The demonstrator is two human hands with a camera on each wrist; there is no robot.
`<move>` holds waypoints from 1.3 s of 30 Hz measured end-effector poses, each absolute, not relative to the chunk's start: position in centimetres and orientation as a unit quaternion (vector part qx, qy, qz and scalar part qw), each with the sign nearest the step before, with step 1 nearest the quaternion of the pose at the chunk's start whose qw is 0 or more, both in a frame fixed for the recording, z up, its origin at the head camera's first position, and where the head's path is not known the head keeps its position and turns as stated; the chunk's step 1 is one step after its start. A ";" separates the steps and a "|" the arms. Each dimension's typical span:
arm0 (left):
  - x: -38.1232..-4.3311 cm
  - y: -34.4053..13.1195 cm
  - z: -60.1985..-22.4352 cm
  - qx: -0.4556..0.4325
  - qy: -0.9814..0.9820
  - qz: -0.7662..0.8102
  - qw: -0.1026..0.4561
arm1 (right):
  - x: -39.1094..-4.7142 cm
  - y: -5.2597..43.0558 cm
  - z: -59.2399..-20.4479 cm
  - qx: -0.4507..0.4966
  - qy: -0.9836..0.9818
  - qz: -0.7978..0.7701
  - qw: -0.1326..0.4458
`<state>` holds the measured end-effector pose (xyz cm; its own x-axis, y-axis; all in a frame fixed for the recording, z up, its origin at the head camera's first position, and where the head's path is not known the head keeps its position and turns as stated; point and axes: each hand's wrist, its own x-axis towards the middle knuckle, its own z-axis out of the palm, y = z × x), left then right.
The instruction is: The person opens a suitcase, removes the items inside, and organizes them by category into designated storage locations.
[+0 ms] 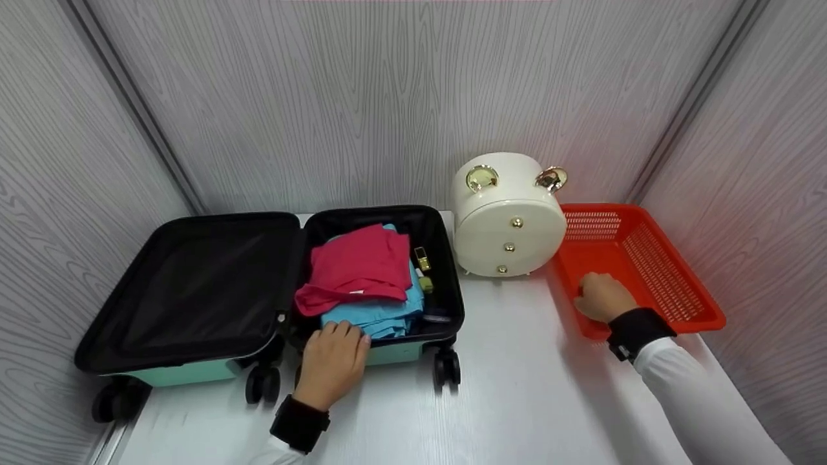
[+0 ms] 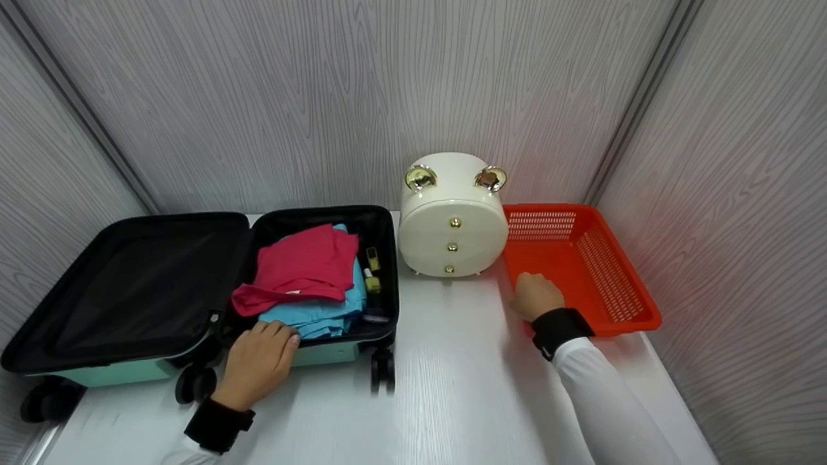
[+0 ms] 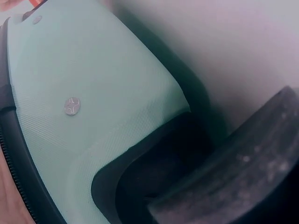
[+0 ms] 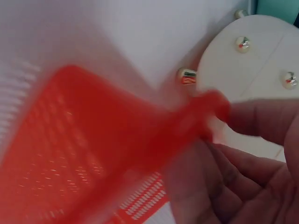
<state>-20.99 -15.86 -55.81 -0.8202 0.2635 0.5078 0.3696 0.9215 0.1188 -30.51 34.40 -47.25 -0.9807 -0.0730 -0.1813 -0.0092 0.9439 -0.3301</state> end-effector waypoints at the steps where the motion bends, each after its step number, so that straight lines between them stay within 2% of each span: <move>1: -21.0 -15.9 -55.7 -0.165 -0.948 -0.109 0.248 | -30.2 34.4 -46.9 -0.021 0.979 -0.168 0.118; 10: -20.8 -16.1 -55.8 -0.161 -0.949 -0.107 0.248 | -26.5 34.0 -44.7 -0.038 0.955 -0.153 0.250; 15: -20.8 -16.1 -55.7 -0.154 -0.954 -0.104 0.235 | -25.9 33.9 -43.8 -0.038 0.938 -0.148 0.310; 17: -20.8 -16.2 -55.6 -0.151 -0.955 -0.104 0.233 | -26.8 33.9 -43.7 -0.042 0.941 -0.142 0.305; 22: -20.8 -16.0 -55.8 -0.148 -0.952 -0.103 0.249 | -30.3 34.4 -44.5 -0.044 0.958 -0.163 0.232; 24: -20.8 -15.8 -55.9 -0.152 -0.949 -0.101 0.258 | -31.2 34.8 -45.3 -0.035 0.958 -0.181 0.219; 30: -20.8 -15.3 -56.1 -0.160 -0.946 -0.105 0.261 | -32.1 35.5 -47.1 -0.029 0.949 -0.196 0.247; 39: -21.0 -15.5 -56.0 -0.154 -0.945 -0.111 0.268 | -29.9 34.3 -46.3 -0.022 0.941 -0.179 0.286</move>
